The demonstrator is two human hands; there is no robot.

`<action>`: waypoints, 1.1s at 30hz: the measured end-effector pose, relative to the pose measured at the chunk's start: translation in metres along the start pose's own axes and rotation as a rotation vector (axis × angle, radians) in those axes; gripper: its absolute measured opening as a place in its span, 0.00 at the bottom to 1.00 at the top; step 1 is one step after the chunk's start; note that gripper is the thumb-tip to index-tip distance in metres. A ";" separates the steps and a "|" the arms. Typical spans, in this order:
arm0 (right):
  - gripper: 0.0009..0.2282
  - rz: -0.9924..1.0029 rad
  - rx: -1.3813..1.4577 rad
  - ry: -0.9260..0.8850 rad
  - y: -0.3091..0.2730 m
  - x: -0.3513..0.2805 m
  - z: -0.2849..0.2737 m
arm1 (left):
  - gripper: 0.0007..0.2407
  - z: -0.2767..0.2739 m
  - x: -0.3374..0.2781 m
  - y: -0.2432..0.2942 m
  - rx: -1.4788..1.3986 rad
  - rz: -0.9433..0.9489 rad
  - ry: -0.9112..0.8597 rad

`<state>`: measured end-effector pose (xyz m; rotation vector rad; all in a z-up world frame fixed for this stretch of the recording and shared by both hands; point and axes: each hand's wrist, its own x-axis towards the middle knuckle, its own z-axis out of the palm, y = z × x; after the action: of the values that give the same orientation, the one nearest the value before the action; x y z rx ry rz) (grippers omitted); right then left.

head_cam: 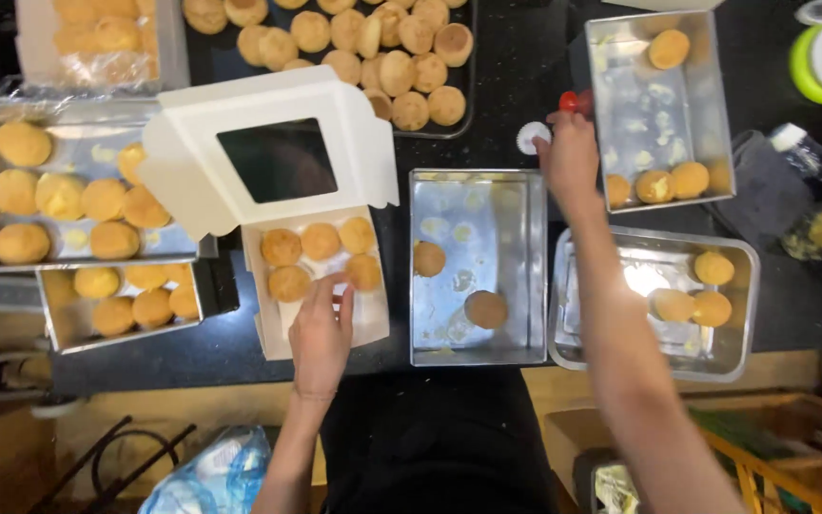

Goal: Packaging various pastries into white boxes with paper liners at a bakery.

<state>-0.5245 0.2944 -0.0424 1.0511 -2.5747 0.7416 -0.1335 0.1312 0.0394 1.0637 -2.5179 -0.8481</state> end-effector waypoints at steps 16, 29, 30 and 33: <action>0.05 -0.171 -0.230 -0.242 0.059 0.014 0.039 | 0.06 0.029 0.048 0.119 -0.656 0.136 -0.028; 0.04 0.161 -0.143 0.048 0.044 -0.056 -0.048 | 0.14 0.217 0.166 0.228 -0.271 0.810 -0.269; 0.04 0.174 -0.143 0.052 0.042 -0.056 -0.053 | 0.14 0.226 0.167 0.230 -0.268 0.817 -0.280; 0.04 0.226 -0.070 0.119 0.033 -0.055 -0.073 | 0.10 0.243 0.166 0.231 -0.325 0.702 -0.336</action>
<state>-0.5059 0.3858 -0.0156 0.6811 -2.6219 0.7351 -0.4892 0.2388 -0.0062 -0.0894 -2.5857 -1.2046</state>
